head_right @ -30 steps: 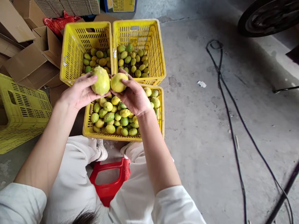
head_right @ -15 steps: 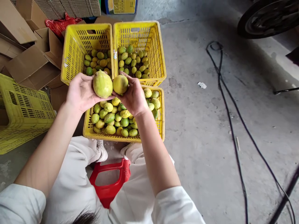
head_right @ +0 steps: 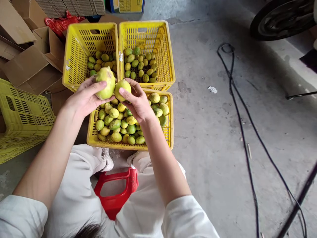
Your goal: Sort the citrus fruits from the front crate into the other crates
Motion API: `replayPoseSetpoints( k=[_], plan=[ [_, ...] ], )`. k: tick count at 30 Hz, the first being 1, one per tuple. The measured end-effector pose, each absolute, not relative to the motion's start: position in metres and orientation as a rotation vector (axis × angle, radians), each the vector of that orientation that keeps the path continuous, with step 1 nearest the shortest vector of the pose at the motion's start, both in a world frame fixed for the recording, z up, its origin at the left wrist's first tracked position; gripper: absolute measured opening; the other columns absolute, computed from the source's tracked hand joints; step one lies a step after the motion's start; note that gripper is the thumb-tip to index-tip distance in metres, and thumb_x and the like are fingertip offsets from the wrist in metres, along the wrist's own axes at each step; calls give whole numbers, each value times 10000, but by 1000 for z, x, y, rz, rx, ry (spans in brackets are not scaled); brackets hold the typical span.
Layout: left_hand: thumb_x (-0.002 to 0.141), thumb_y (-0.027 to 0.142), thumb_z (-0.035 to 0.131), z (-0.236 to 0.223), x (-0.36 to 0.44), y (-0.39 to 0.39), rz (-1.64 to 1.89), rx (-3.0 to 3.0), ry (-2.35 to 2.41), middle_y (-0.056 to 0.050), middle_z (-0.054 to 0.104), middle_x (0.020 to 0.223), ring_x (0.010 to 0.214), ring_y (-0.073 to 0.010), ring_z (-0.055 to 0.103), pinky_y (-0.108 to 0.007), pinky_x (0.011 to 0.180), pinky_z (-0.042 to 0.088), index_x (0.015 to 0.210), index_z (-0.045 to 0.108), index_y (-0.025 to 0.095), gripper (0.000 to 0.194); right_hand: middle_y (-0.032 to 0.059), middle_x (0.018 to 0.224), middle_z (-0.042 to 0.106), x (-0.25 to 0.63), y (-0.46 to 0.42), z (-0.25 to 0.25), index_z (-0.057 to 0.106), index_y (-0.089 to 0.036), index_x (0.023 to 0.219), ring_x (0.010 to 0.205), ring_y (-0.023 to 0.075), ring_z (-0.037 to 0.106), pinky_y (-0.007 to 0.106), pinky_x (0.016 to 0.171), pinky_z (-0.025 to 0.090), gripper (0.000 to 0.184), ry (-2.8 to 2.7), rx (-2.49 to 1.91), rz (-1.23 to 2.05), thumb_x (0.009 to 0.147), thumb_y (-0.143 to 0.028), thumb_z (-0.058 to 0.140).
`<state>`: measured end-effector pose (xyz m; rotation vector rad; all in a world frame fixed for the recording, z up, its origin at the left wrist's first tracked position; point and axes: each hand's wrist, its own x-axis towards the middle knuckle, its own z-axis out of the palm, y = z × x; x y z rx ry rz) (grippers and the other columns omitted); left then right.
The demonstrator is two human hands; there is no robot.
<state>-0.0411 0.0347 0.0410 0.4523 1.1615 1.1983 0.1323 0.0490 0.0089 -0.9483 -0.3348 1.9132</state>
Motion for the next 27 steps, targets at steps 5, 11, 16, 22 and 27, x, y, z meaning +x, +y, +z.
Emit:
replayPoseSetpoints(
  k=[5,11,16,22,27],
  plan=[
    [831,82,917,32,-38,34,1149,432,1166,-27,859,1285,1428,-319,786,-514,1196,673,1220,759,281,464,-114,959,746,119,40,13,655,-356,1078,967,114,792,311,1037,726,343,-347,-945,1889,952,-85,824],
    [975,214,867,32,-33,39,1248,402,1140,-38,855,1265,1539,-370,704,-499,1189,670,1118,717,250,210,-38,1056,817,120,50,12,741,-325,1180,1244,193,800,400,1098,716,158,-348,-904,1896,1110,-320,599],
    [1046,223,775,44,-30,41,1310,339,1095,-53,859,1332,1578,-329,673,-406,1201,663,1235,723,258,199,-14,1122,858,125,59,-5,745,-325,1183,1376,257,783,510,1148,706,151,-306,-854,1847,1059,-395,695],
    [1065,251,792,31,-23,40,1283,300,1085,-77,845,1378,1554,-327,701,-472,1270,621,1321,724,244,265,-20,1106,847,121,53,-4,725,-306,1041,1477,246,711,402,1224,661,131,-425,-885,1877,1089,-418,774],
    [1097,346,792,25,-13,39,1234,250,1105,-99,851,1295,1499,-339,739,-520,1269,621,1278,732,203,238,-12,1011,827,113,52,-4,672,-302,968,1430,258,743,366,1059,731,276,-342,-934,1830,1081,-534,771]
  ],
)
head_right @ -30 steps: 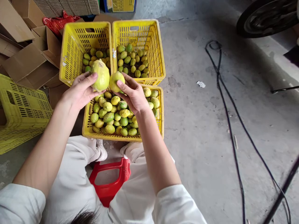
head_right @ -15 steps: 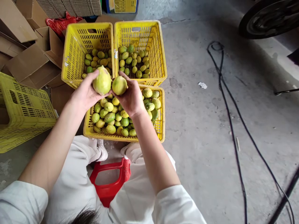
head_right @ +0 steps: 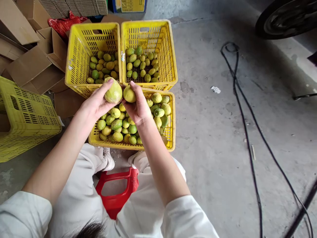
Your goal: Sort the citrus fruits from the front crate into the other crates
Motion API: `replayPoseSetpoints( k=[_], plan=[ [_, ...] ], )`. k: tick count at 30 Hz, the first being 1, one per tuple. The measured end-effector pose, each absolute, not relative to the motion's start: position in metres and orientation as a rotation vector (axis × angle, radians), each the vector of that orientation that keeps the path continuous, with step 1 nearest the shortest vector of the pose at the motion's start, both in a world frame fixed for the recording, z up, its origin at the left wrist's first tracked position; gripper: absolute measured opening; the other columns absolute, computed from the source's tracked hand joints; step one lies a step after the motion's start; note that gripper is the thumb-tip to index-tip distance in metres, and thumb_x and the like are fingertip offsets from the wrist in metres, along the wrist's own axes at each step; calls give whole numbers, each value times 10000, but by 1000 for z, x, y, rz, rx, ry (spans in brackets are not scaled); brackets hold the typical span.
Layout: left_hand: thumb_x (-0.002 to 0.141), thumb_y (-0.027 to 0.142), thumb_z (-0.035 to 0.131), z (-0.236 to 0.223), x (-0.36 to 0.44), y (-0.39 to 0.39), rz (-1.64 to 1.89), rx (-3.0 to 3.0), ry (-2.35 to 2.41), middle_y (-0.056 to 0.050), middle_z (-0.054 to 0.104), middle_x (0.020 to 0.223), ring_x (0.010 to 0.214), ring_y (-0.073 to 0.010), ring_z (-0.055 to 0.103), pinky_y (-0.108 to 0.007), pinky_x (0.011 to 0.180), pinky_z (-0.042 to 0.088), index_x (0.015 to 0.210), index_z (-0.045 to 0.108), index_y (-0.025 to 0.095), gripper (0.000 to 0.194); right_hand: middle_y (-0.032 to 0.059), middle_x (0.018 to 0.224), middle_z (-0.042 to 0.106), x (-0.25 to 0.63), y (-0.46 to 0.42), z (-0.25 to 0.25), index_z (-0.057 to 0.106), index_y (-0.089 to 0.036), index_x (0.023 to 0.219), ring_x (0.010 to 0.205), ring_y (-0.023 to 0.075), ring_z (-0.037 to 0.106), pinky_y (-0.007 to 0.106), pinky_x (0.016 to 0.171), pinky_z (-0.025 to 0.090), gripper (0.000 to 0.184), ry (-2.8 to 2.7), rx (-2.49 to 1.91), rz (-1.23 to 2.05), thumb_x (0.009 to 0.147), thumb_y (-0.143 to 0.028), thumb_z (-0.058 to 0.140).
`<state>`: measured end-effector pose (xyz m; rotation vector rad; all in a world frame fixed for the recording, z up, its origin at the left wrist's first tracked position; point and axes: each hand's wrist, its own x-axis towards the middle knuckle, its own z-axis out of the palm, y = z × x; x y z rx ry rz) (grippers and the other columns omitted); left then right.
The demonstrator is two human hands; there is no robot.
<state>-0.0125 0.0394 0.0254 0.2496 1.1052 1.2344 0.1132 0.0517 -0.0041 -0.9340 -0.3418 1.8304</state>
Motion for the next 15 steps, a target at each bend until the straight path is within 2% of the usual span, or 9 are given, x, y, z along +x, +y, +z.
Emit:
replayPoseSetpoints(
  k=[4,6,9,12,13,15],
  plan=[
    [1103,460,761,37,-10,41,1262,108,1098,-104,850,1246,1441,-328,769,-464,1171,691,1298,714,243,296,-5,933,813,112,56,-8,680,-300,969,1287,209,804,302,990,753,318,-187,-919,1885,1098,-590,702],
    [1138,500,653,43,-11,41,1304,18,1032,-133,834,1234,1452,-335,761,-394,1066,730,1291,700,220,323,-7,925,812,113,58,-9,688,-303,984,1209,190,835,299,965,766,319,-127,-925,1876,1106,-598,675],
    [1184,429,448,46,-12,41,1326,-41,957,-152,802,1252,1451,-342,763,-372,977,747,1300,669,166,363,-3,962,836,115,59,-7,700,-329,1020,1173,207,859,357,920,787,296,-98,-921,1850,1117,-594,611],
    [1160,397,513,43,-13,41,1355,-2,929,-131,814,1296,1413,-344,781,-437,1038,739,1340,666,211,301,21,1023,866,117,57,-1,705,-331,1068,1243,250,850,443,932,792,208,-38,-825,1863,1086,-514,609],
    [1161,401,538,43,-13,41,1382,19,922,-117,821,1282,1403,-327,783,-419,1046,732,1328,670,233,271,34,1065,877,117,56,2,706,-321,1093,1285,275,838,494,949,792,168,-19,-770,1873,1058,-469,633],
    [1195,409,524,42,-13,42,1419,50,916,-83,821,1184,1359,-265,794,-305,968,712,1254,678,251,228,50,1144,887,117,54,6,712,-306,1134,1367,316,810,587,982,781,160,-23,-683,1887,1010,-400,671]
  ],
)
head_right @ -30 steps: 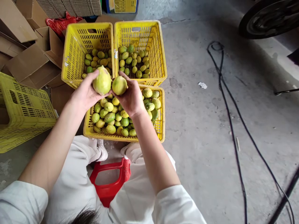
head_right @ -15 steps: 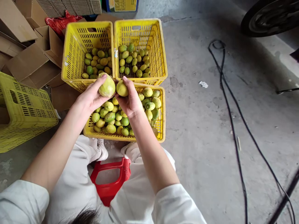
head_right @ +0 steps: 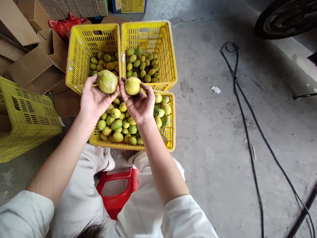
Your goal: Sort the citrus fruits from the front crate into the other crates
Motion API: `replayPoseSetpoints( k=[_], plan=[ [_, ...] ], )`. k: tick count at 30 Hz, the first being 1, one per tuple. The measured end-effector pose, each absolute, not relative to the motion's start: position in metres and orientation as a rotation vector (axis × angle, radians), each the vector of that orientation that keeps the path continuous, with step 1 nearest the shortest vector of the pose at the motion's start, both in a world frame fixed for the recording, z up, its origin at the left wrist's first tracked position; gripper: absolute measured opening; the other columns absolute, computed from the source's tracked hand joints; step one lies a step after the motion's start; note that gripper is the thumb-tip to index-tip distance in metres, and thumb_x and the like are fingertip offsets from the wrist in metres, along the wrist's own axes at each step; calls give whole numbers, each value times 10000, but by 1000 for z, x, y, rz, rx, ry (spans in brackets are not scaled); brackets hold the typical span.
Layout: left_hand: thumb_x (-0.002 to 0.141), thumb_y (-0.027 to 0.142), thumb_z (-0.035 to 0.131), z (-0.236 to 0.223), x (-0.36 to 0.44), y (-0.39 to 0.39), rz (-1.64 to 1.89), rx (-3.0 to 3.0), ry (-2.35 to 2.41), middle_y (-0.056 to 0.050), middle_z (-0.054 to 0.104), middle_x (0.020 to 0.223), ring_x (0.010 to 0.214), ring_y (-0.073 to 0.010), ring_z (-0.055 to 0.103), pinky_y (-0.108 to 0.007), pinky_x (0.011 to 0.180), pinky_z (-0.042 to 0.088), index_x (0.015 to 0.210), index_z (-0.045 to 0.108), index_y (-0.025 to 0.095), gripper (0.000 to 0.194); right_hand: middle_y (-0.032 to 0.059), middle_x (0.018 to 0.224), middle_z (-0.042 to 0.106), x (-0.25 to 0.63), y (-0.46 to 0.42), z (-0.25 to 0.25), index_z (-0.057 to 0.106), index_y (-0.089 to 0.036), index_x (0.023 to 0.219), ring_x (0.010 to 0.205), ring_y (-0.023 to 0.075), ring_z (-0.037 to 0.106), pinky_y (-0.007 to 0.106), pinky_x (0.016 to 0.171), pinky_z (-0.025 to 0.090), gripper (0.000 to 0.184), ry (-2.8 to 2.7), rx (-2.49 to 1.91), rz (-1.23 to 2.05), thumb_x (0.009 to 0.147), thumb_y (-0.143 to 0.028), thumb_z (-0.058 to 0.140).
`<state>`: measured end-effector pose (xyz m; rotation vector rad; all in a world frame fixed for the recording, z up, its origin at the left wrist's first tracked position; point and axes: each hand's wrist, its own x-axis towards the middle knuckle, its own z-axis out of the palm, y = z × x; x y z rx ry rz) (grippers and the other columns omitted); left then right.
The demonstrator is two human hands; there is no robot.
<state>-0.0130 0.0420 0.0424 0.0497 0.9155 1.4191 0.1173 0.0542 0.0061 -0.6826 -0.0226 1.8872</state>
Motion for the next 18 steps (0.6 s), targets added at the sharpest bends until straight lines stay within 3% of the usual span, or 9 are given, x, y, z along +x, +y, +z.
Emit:
replayPoseSetpoints(
  k=[3,6,8,11,14,18],
  plan=[
    [1221,469,525,42,-13,43,1412,57,909,-39,786,1001,1154,-194,831,-180,734,627,1148,686,255,278,19,1150,880,114,52,9,725,-327,1123,1428,289,788,566,1039,768,136,-116,-695,1877,1045,-424,669],
    [1138,592,671,38,-14,45,1399,53,929,-38,763,877,919,-207,832,-208,617,613,1125,722,264,332,-2,1103,869,111,51,5,720,-352,1055,1419,262,794,489,1070,763,162,-220,-776,1856,1052,-514,723],
    [1078,624,747,35,-14,45,1383,45,955,-56,766,842,870,-232,835,-233,603,637,1117,739,268,359,-3,1068,860,110,51,1,705,-353,1009,1386,264,809,465,1068,768,191,-271,-798,1849,1010,-519,798],
    [1062,611,761,35,-13,44,1354,17,966,-78,795,866,924,-262,858,-247,650,684,1143,755,275,346,-22,993,839,111,52,-4,678,-338,969,1317,247,834,441,1063,774,170,-282,-764,1848,973,-418,827],
    [1115,568,646,43,-10,41,1335,-19,950,-87,819,928,1041,-286,871,-303,775,743,1245,766,289,331,-34,976,834,114,54,-7,680,-329,980,1318,229,832,420,1092,762,123,-268,-746,1853,965,-338,802],
    [1173,457,456,54,-6,35,1321,4,913,-93,854,1103,1285,-336,842,-434,957,763,1393,742,278,403,-15,1111,865,121,58,-6,696,-354,1010,1430,239,781,422,1130,736,184,-383,-860,1857,997,-491,817]
  ],
)
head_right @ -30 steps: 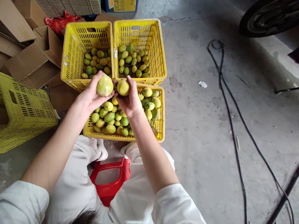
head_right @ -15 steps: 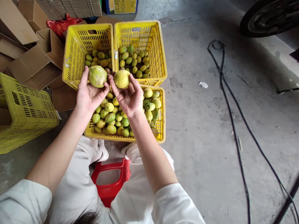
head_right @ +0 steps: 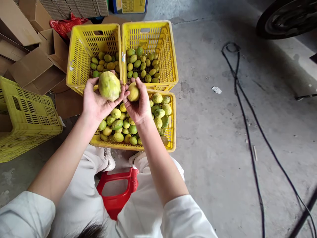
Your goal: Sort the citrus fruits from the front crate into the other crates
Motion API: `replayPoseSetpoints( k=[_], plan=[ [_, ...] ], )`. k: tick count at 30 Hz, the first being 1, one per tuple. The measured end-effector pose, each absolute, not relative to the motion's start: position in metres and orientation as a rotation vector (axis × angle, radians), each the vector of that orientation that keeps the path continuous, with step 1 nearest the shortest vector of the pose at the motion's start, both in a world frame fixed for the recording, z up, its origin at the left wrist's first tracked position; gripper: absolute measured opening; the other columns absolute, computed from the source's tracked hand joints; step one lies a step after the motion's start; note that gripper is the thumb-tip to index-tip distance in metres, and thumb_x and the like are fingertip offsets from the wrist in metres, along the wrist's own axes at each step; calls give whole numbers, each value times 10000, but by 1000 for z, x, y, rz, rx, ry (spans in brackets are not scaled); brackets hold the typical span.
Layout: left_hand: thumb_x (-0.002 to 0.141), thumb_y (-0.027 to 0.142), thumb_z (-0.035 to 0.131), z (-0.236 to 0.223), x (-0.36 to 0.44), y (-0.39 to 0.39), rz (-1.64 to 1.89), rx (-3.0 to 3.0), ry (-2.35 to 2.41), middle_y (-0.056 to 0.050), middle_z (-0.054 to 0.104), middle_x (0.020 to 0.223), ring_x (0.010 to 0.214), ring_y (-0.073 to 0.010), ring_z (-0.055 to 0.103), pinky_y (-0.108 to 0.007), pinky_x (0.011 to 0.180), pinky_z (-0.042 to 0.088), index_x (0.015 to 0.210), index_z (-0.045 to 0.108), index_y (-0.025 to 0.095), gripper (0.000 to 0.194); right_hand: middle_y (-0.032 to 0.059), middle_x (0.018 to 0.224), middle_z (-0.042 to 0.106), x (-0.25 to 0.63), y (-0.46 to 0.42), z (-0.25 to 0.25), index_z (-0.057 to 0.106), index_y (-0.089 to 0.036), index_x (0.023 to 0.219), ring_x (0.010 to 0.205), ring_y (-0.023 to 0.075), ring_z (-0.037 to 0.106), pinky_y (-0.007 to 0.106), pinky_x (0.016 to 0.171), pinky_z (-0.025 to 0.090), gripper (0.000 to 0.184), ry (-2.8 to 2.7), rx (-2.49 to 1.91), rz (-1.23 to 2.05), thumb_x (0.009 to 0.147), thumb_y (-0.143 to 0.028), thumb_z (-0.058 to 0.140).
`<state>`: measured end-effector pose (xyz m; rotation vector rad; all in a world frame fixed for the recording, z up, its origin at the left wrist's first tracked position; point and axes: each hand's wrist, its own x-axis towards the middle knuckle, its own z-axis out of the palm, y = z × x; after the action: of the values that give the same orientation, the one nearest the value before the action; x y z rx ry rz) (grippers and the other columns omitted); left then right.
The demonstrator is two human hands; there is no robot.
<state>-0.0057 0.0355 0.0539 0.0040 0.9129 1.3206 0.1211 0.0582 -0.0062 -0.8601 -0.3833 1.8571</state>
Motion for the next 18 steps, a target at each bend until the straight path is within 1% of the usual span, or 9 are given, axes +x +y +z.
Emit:
replayPoseSetpoints(
  k=[1,3,5,7,9,12,14,16,18],
  plan=[
    [1181,444,439,55,-6,35,1317,21,911,-97,859,1157,1329,-341,829,-437,973,760,1400,736,268,409,-13,1132,867,123,58,-4,702,-357,1019,1448,234,770,410,1135,730,193,-389,-862,1859,1008,-523,799],
    [1197,447,448,55,-7,34,1319,63,900,-107,860,1244,1391,-330,805,-386,972,753,1364,733,246,387,-5,1137,869,125,58,1,712,-350,1044,1445,222,769,389,1125,730,177,-327,-803,1868,1038,-526,731],
    [1218,462,460,53,-9,35,1324,82,876,-119,855,1272,1437,-309,781,-312,963,739,1301,730,218,374,10,1132,874,125,56,7,715,-327,1063,1403,216,792,383,1090,745,157,-217,-733,1878,1063,-472,654],
    [1230,484,462,51,-9,36,1315,72,852,-119,853,1249,1460,-301,766,-296,978,733,1272,728,207,386,17,1158,882,124,53,12,715,-315,1083,1361,218,813,394,1054,761,158,-146,-730,1885,1073,-442,621],
    [1220,516,503,49,-8,37,1285,67,861,-97,854,1153,1429,-299,782,-316,986,740,1242,739,225,375,0,1199,888,122,51,16,719,-331,1107,1350,232,822,423,1031,770,164,-147,-806,1893,1070,-476,651],
    [1154,547,656,47,-5,36,1238,131,898,-69,846,990,1404,-306,789,-318,1016,732,1132,765,262,305,-32,1203,891,120,51,18,726,-357,1101,1365,253,820,434,993,782,181,-204,-943,1901,1069,-532,694],
    [1112,567,713,47,-5,34,1213,161,921,-74,855,947,1457,-334,760,-354,1090,713,1098,778,281,294,-25,1133,888,119,51,18,722,-340,1041,1351,222,826,328,937,779,197,-224,-980,1901,1117,-503,642],
    [1092,601,703,48,-7,33,1201,166,916,-90,868,940,1522,-368,715,-423,1166,690,1141,789,285,331,-12,1045,872,120,52,18,702,-321,970,1314,189,838,230,870,761,240,-227,-969,1888,1143,-467,622],
    [1106,598,630,49,-10,34,1204,157,899,-102,878,965,1543,-388,699,-492,1194,681,1221,786,271,380,-4,1046,870,122,52,18,697,-319,962,1313,206,840,262,877,775,222,-227,-929,1873,1113,-481,680]
  ],
)
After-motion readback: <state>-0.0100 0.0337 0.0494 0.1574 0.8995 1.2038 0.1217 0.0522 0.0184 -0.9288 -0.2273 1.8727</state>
